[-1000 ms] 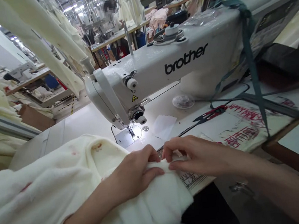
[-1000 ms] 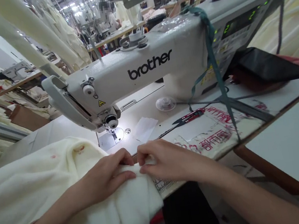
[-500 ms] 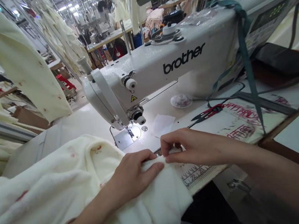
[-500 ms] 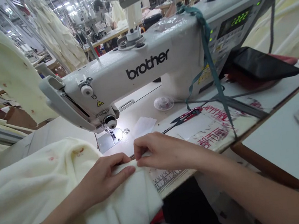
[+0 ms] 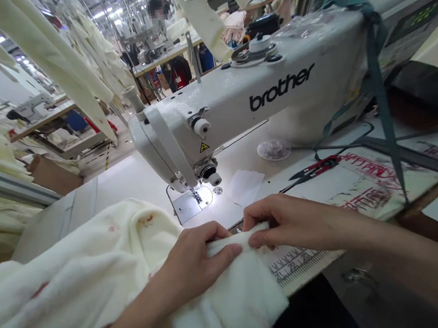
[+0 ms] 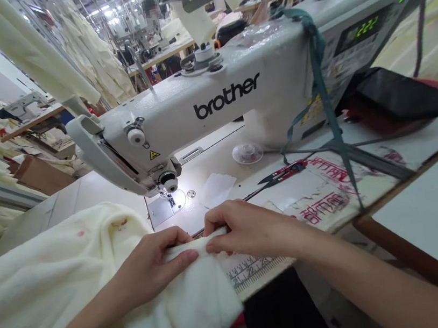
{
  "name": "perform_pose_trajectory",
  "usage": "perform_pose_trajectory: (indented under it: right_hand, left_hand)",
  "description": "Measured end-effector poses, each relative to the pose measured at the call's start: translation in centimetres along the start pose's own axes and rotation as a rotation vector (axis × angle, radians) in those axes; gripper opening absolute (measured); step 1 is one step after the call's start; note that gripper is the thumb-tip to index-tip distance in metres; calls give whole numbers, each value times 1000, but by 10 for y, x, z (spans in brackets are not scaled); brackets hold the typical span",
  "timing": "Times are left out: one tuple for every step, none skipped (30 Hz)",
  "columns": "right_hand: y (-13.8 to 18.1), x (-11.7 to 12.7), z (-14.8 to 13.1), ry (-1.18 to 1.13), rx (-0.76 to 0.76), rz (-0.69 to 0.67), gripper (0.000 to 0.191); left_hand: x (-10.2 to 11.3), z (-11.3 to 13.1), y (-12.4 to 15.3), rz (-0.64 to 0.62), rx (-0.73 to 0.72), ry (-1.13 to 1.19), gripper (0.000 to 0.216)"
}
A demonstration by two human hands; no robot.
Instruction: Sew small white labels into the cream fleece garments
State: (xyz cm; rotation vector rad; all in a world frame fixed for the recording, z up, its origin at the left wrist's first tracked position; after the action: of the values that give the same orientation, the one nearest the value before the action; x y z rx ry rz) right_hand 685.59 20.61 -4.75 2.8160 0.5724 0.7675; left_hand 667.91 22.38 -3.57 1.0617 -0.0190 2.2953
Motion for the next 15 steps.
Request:
perform_pose_trajectory:
  right_hand:
    - [0,0,-1,13,5,2,13]
    - [-1,1,-2,29,15,4,17]
    - [-2,0,-2,39,22,1,19]
    - [-4,-1,-3,38,24,-7,17]
    - [-7,-2,-3,27,24,-16,14]
    - [-12,-3,-3,11,28,-24,11]
    - [-17,-5,-3,-12,29,-30,11]
    - [-24,-6,-4,-27,25,-32,10]
    - [-32,-7,-5,-25,19,-27,10]
    - [-40,-7,-6,-1,11,-16,9]
    - [-48,-6,-8,39,3,1,8]
    - [-57,-6,-10,85,-5,26,9]
    - [-65,-5,-12,132,-14,62,11]
    - [-72,-3,-14,167,-20,103,13]
    - [-78,-2,-15,187,-22,139,14]
  left_hand:
    - [1,-1,0,18,3,-11,22]
    - [1,-2,1,37,5,-25,22]
    - [2,-3,1,50,6,-33,21]
    - [2,-4,2,57,9,-34,21]
    - [3,-6,1,59,19,-28,20]
    - [4,-8,0,57,35,-16,21]
    - [5,-11,-2,58,56,2,22]
    - [7,-14,-5,63,80,25,23]
    - [10,-17,-8,72,103,46,23]
    - [13,-20,-13,87,132,57,23]
    - [16,-23,-19,107,163,62,23]
    - [20,-26,-24,127,202,59,22]
    - [23,-29,-30,145,248,48,21]
    - [26,-32,-35,163,295,31,20]
    - [28,-35,-39,184,330,9,21]
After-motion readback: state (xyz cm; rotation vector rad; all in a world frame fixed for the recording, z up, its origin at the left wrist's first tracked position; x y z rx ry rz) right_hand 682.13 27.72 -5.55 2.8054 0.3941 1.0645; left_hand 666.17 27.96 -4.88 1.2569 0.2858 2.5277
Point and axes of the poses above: each hand's wrist, its own y-axis away from the middle knuckle, its own x-axis out of the back of the hand, z = x × y, the point moved 3 cm from there along -y, towards the middle knuckle, and after that the axes turned 8 degrees about z, right-handed, at the moved point
